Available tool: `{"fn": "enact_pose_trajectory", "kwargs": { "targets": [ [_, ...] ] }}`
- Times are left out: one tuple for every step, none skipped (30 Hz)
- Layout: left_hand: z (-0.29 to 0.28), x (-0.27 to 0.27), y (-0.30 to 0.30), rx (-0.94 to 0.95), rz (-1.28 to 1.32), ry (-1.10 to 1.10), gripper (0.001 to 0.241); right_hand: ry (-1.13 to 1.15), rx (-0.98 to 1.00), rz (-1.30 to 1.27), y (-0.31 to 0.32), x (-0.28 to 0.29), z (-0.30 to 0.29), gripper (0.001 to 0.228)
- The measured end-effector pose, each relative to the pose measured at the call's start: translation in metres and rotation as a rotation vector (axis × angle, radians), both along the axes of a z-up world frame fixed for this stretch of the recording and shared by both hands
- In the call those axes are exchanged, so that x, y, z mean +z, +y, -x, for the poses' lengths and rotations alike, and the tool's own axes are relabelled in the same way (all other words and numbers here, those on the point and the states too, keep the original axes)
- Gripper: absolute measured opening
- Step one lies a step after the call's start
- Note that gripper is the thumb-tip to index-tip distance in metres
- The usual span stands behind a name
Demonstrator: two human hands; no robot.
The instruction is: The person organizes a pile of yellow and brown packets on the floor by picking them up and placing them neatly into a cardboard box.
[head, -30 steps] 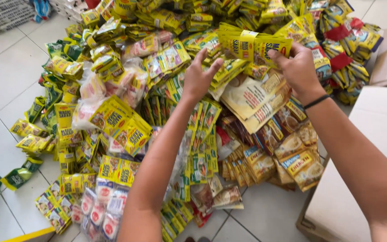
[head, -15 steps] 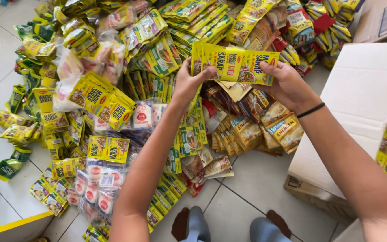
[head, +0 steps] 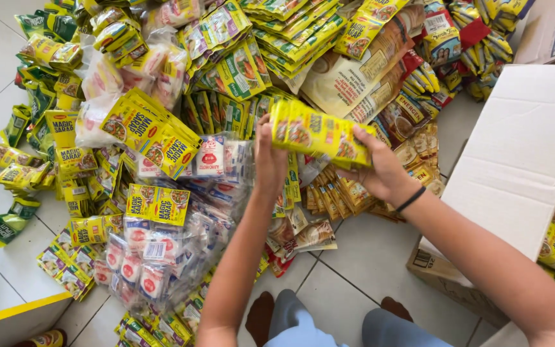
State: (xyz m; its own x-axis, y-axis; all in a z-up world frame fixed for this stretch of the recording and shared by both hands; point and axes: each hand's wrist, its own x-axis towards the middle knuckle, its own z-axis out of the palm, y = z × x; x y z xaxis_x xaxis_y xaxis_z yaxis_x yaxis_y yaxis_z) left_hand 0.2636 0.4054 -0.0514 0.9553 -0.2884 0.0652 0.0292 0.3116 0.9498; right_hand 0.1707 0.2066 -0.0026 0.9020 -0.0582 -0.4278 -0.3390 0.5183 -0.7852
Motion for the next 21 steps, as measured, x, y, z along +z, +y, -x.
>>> {"fn": "enact_pose_trajectory", "kwargs": {
  "targets": [
    [0.005,0.011,-0.003,-0.014,0.316,0.074,0.061,0.110,0.043,0.028,0.008,0.002,0.003,0.050],
    [0.011,0.022,-0.005,-0.025,0.632,0.150,0.060,0.222,0.090,0.056,0.017,0.004,0.005,0.051],
    [0.007,0.021,-0.006,-0.020,0.632,0.153,0.060,0.226,0.094,0.056,0.014,-0.007,0.003,0.051],
    [0.004,0.018,-0.007,0.005,0.710,0.197,0.056,0.267,0.099,0.181,0.010,-0.019,0.004,0.055],
    [0.002,0.016,-0.008,0.031,0.788,0.241,0.052,0.308,0.104,0.307,0.006,-0.031,0.004,0.059],
    [0.001,0.007,-0.010,0.037,0.788,0.246,0.052,0.314,0.109,0.306,0.004,-0.029,0.003,0.059],
    [0.001,-0.003,-0.013,0.042,0.757,0.278,0.047,-0.053,0.100,0.661,0.001,-0.027,0.003,0.059],
    [-0.002,-0.010,-0.017,0.042,0.725,0.306,0.042,-0.443,0.093,0.994,-0.003,-0.024,0.000,0.062],
    [-0.004,-0.010,-0.022,0.043,0.724,0.306,0.042,-0.443,0.094,0.993,0.004,-0.008,-0.006,0.062],
    [0.000,-0.013,-0.025,0.035,0.713,0.354,0.040,-0.503,0.208,1.091,0.012,0.006,-0.008,0.064],
    [0.004,-0.015,-0.028,0.026,0.702,0.402,0.038,-0.564,0.323,1.186,0.020,0.020,-0.009,0.066],
    [0.007,-0.009,-0.028,0.025,0.702,0.402,0.038,-0.563,0.322,1.186,0.024,0.020,-0.009,0.066],
    [0.010,-0.002,-0.028,0.024,0.698,0.435,0.038,-0.594,0.299,1.193,0.028,0.021,-0.009,0.070],
    [0.013,0.006,-0.030,0.024,0.698,0.467,0.038,-0.627,0.280,1.202,0.031,0.023,-0.011,0.075],
    [0.012,0.007,-0.033,0.025,0.703,0.466,0.038,-0.628,0.283,1.206,0.031,0.024,-0.012,0.075],
    [0.014,0.006,-0.033,0.033,0.670,0.466,0.036,-0.675,0.251,1.147,0.033,0.022,-0.012,0.073],
    [0.016,0.004,-0.033,0.042,0.637,0.466,0.034,-0.721,0.220,1.087,0.035,0.021,-0.012,0.072],
    [0.017,-0.005,-0.035,0.050,0.637,0.466,0.034,-0.723,0.227,1.082,0.039,0.021,-0.013,0.072],
    [0.018,-0.015,-0.036,0.053,0.594,0.408,0.031,-0.664,0.207,1.187,0.041,0.021,-0.014,0.071],
    [0.018,-0.024,-0.037,0.051,0.547,0.351,0.029,-0.600,0.180,1.290,0.044,0.022,-0.013,0.070],
    [0.019,-0.024,-0.035,0.054,0.543,0.352,0.029,-0.600,0.181,1.284,0.046,0.023,-0.014,0.070]
  ]
}}
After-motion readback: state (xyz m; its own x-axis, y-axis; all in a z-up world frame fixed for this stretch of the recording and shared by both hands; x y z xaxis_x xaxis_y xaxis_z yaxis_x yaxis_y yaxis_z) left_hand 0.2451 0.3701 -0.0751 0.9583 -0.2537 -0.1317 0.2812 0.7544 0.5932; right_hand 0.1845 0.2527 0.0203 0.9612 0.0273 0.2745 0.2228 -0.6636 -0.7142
